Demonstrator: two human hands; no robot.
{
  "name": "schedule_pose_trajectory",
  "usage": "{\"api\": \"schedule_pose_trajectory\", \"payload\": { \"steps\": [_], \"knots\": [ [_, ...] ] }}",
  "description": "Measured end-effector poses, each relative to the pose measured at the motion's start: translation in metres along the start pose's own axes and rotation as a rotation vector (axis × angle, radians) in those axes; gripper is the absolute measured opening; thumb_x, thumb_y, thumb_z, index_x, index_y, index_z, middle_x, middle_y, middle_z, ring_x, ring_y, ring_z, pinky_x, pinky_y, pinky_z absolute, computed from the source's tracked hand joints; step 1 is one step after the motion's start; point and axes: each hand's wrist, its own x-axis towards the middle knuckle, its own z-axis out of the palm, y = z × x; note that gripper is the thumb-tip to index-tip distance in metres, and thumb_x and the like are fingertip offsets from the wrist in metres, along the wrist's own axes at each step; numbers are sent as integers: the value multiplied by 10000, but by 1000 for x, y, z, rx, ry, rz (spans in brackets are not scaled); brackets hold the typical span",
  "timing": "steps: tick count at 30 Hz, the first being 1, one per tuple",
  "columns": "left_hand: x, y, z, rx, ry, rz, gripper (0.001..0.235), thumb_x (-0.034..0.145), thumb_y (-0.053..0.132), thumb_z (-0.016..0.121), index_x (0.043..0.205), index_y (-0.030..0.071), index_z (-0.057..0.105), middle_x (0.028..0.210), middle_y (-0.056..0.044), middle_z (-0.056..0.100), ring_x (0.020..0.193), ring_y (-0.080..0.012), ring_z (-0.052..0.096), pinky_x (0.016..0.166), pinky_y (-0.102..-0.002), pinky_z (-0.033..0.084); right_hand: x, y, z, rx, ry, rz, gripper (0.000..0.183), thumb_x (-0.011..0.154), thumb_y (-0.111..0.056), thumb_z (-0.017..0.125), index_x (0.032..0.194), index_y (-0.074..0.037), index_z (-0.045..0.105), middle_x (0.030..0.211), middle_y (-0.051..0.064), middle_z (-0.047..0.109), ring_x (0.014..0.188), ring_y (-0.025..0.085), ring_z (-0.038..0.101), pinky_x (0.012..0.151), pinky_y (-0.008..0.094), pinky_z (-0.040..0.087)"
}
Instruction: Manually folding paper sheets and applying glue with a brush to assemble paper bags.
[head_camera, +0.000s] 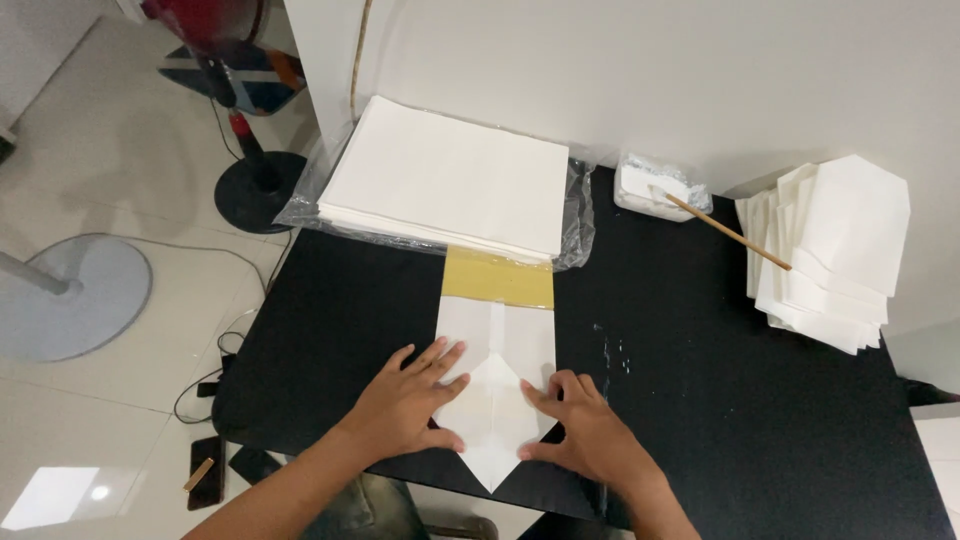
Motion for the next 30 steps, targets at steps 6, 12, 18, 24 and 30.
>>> {"api": "schedule_pose_trajectory", "payload": {
  "steps": [6, 12, 18, 24, 30],
  "knots": [
    [-8, -10, 0, -49, 93, 27, 710, 877, 658, 672, 1326, 109, 701, 1651, -127, 350, 1530, -335, 279, 1094, -559, 296, 6, 28, 1, 57, 90, -112, 622, 870, -364, 824, 1447, -228, 636, 1174, -13, 542, 1150, 170, 484, 1024, 324, 433],
    [-17, -14, 5, -109, 142, -20, 385, 897, 488, 719, 1098, 179, 833, 1582, -90, 458, 1497, -319, 355, 1087, -544, 314, 5, 21, -6, 102, -9, -27, 570, 918, -366, 756, 1451, -214, 622, 1201, -38, 555, 1154, 147, 477, 966, 293, 438],
    [-21, -9, -6, -322, 106, -162, 213, 934, 377, 690, 964, 318, 892, 1544, -32, 496, 1502, -300, 340, 1107, -528, 299, 5, 32, 5, 188, 88, -64, 289, 938, -317, 732, 1188, -213, 833, 999, -62, 589, 978, 119, 495, 870, 258, 436],
    [-23, -11, -1, -231, 123, -107, 218, 916, 400, 708, 978, 270, 872, 1517, -24, 541, 1485, -272, 382, 1061, -503, 311, 8, 46, 15, 190, 185, -162, 305, 911, -289, 764, 1204, -232, 828, 985, -50, 618, 949, 122, 533, 843, 266, 461],
    [-15, -5, -18, 21, 76, 34, 385, 880, 527, 742, 1011, 177, 833, 1547, -80, 522, 1466, -343, 402, 1078, -554, 322, 7, 28, -10, 178, -9, 64, 453, 867, -358, 822, 1315, -319, 766, 1126, -78, 585, 1116, 89, 515, 948, 250, 454]
  ]
}}
